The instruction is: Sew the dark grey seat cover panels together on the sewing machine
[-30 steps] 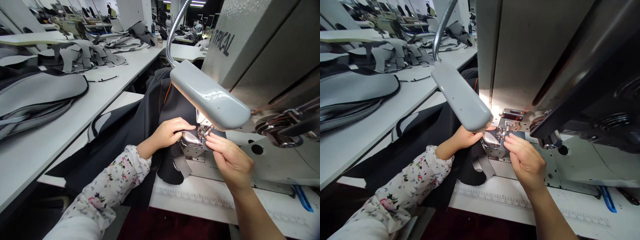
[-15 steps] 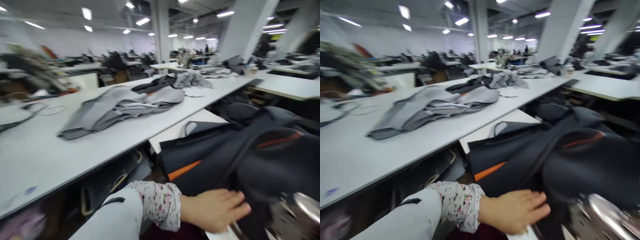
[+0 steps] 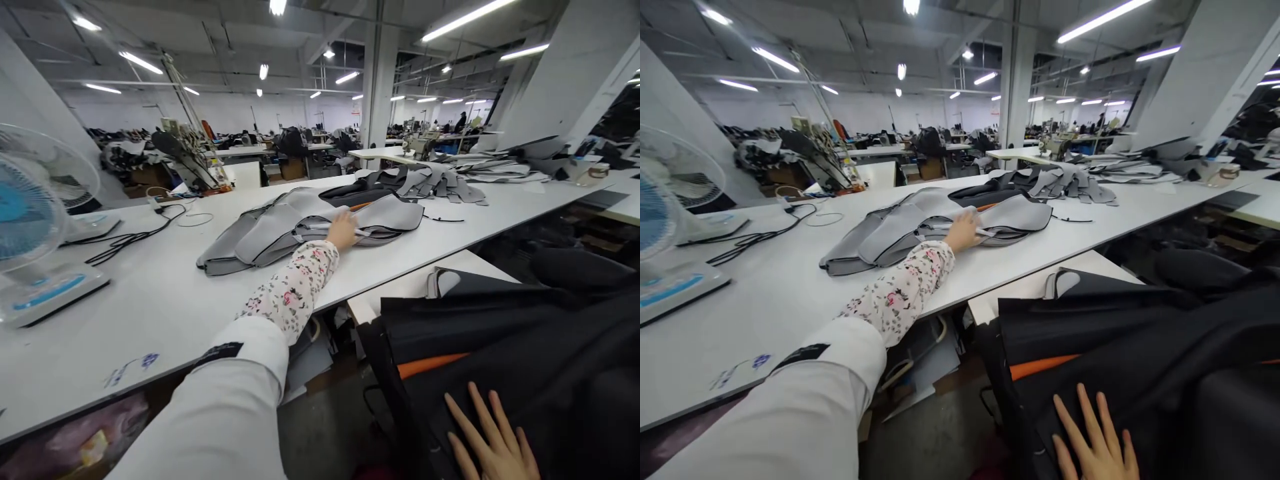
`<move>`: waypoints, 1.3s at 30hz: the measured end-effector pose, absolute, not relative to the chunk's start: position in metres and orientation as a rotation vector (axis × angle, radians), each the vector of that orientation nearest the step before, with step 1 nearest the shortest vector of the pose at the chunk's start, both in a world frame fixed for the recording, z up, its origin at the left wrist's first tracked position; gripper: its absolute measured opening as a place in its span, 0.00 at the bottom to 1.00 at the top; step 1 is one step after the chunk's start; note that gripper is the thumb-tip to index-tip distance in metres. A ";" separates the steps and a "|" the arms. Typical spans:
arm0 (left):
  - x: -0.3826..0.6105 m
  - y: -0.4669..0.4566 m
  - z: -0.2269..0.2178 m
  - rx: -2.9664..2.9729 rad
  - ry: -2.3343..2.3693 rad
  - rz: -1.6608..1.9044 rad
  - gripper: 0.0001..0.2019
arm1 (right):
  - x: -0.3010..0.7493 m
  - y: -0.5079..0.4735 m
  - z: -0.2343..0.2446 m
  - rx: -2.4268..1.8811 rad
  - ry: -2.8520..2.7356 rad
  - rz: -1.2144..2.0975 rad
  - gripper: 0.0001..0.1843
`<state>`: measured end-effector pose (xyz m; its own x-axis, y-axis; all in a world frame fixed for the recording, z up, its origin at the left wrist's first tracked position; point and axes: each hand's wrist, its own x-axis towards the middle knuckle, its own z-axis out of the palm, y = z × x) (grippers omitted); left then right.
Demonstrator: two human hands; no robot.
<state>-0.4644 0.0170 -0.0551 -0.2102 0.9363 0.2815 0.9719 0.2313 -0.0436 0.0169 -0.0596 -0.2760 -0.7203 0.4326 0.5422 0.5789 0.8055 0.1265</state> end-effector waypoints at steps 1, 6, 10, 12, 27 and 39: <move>-0.478 0.017 -0.056 -1.728 -2.321 -0.209 0.22 | 0.012 -0.051 -0.275 -0.805 -2.470 -0.388 0.36; -0.494 0.015 -0.080 -1.633 -2.423 -0.254 0.19 | -0.008 -0.033 -0.276 -1.051 -2.360 -0.342 0.30; -0.482 0.017 -0.072 -1.664 -2.306 -0.396 0.18 | -0.015 -0.033 -0.276 -1.148 -2.293 -0.346 0.26; -0.480 0.013 -0.050 -1.706 -2.172 -0.494 0.18 | -0.017 -0.034 -0.274 -1.203 -2.270 -0.327 0.26; -0.257 -0.163 -0.144 -2.614 -0.982 -0.783 0.25 | -0.022 -0.063 -0.237 -1.485 -2.298 0.160 0.23; -0.291 -0.135 -0.195 -2.549 -2.075 -0.902 0.28 | 0.057 -0.181 -0.223 -1.281 -1.977 0.523 0.19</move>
